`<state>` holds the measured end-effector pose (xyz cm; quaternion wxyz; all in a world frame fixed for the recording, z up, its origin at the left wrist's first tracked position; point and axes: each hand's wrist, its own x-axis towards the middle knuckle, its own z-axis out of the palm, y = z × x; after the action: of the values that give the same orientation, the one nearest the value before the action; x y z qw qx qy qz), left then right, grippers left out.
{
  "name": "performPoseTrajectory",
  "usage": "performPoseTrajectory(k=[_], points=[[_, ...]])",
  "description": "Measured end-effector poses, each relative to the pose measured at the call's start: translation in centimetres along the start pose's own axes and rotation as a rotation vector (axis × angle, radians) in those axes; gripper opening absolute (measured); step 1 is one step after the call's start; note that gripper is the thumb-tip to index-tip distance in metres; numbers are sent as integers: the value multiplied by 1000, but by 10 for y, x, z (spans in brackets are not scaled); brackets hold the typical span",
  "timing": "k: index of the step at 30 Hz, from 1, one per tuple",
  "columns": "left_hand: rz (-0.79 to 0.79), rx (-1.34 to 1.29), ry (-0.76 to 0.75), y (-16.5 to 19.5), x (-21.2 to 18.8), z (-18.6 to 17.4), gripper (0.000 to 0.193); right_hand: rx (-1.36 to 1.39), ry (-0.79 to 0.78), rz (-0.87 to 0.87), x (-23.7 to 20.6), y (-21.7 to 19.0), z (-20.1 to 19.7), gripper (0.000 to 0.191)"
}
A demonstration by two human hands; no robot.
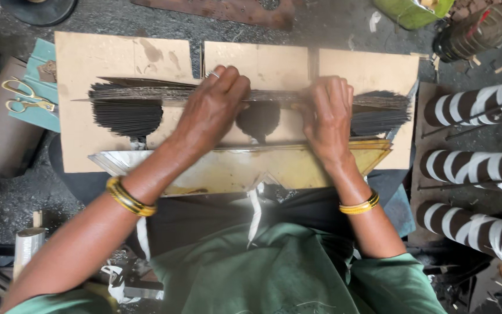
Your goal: The person aligns and evens out bundles of black incense sticks on a wooden jig, pressing and squaring the stick ends against the board and adjusting the bundles by hand to line them up. They repeatedly gather, flip and reposition the stick bundles across the jig throughout the clip.
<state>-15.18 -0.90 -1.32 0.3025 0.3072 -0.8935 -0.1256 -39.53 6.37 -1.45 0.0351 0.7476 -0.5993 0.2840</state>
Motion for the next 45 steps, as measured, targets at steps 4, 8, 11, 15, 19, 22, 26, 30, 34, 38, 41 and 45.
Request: performPoseTrajectory(k=[4,8,11,15,19,22,26,30,34,38,41,45], points=[[225,379,-234,-30,5,-47,65,-185,-182,-134,14,18,-24,62],[219,328,-353,-59,3,-61,84,-308,-306,-224,16,29,-23,63],[186,287,-385,-62,0,-48,83,-346,-347,-253,19,38,-17,66],[131,265,-375,-56,0,-40,86,-339,-373,-260,17,47,-17,66],[148,351,-368,-50,3,-46,88,-317,-373,-251,15,52,-15,63],[136,300,-362,-47,3,-42,88,-300,-371,-225,14,55,-12,59],[125,359,-375,-51,0,-37,90,-282,-369,-211,10,61,-12,56],[114,497,-389,-49,4,-33,88,-289,-390,-198,8,66,-10,61],[65,468,-271,-41,14,-30,92,-290,-338,-252,13,65,-12,60],[67,564,-315,-36,15,-33,93,-239,-371,-201,15,55,-20,64],[102,524,-236,-29,13,-32,95,-279,-343,-190,9,44,-30,71],[3,564,-138,-6,-2,-26,96,-230,-224,-176,-19,22,-39,72]])
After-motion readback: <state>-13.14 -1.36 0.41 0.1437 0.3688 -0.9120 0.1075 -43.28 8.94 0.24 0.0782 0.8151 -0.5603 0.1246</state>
